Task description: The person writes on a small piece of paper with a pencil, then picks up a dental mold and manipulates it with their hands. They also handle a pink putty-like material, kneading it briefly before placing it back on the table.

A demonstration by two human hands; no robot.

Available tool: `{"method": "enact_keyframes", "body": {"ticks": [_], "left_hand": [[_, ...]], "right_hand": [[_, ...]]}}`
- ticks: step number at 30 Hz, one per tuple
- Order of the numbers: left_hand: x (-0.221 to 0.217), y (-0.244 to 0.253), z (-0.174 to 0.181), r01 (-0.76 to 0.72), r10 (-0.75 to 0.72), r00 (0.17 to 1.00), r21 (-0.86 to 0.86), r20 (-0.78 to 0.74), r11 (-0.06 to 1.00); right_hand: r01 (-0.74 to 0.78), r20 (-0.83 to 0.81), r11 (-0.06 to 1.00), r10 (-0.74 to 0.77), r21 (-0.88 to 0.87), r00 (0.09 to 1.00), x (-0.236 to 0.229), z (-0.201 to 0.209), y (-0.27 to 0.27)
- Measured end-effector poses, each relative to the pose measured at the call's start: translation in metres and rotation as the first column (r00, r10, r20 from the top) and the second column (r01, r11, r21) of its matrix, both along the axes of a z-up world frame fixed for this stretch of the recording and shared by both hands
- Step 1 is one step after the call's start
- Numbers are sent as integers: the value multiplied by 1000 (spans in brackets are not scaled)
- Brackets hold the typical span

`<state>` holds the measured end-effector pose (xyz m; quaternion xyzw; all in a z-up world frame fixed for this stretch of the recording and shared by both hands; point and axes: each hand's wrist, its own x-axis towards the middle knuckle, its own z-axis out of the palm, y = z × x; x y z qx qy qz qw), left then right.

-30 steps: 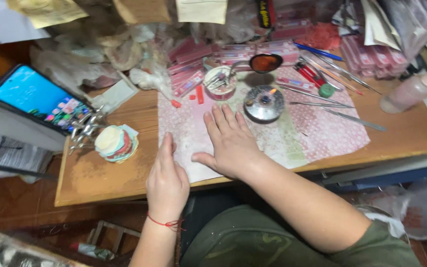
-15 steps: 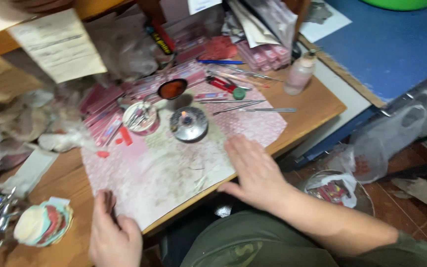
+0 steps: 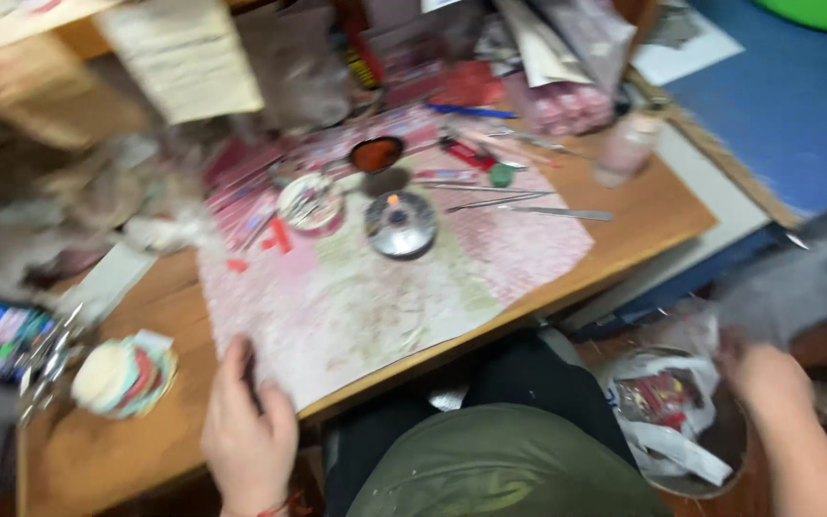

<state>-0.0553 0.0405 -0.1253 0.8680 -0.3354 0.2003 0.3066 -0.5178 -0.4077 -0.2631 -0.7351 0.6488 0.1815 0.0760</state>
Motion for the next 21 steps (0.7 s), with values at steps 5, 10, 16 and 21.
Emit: {"method": "enact_keyframes", "body": {"ticks": [5, 10, 16, 21], "left_hand": [[-3, 6, 22, 193, -170, 975, -165, 143, 967], [-1, 35, 22, 128, -92, 961, -128, 260, 983], [8, 65, 19, 15, 20, 972, -145, 236, 989], [2, 44, 21, 193, -162, 962, -127, 220, 973]], "right_hand": [[105, -7, 994, -105, 9, 994, -32, -66, 2], [-149, -315, 918, 273, 366, 909, -97, -241, -73], [-386, -149, 901, 417, 196, 897, 59, -108, -26], [-656, 548, 390, 835, -647, -44, 193, 147, 121]]}}
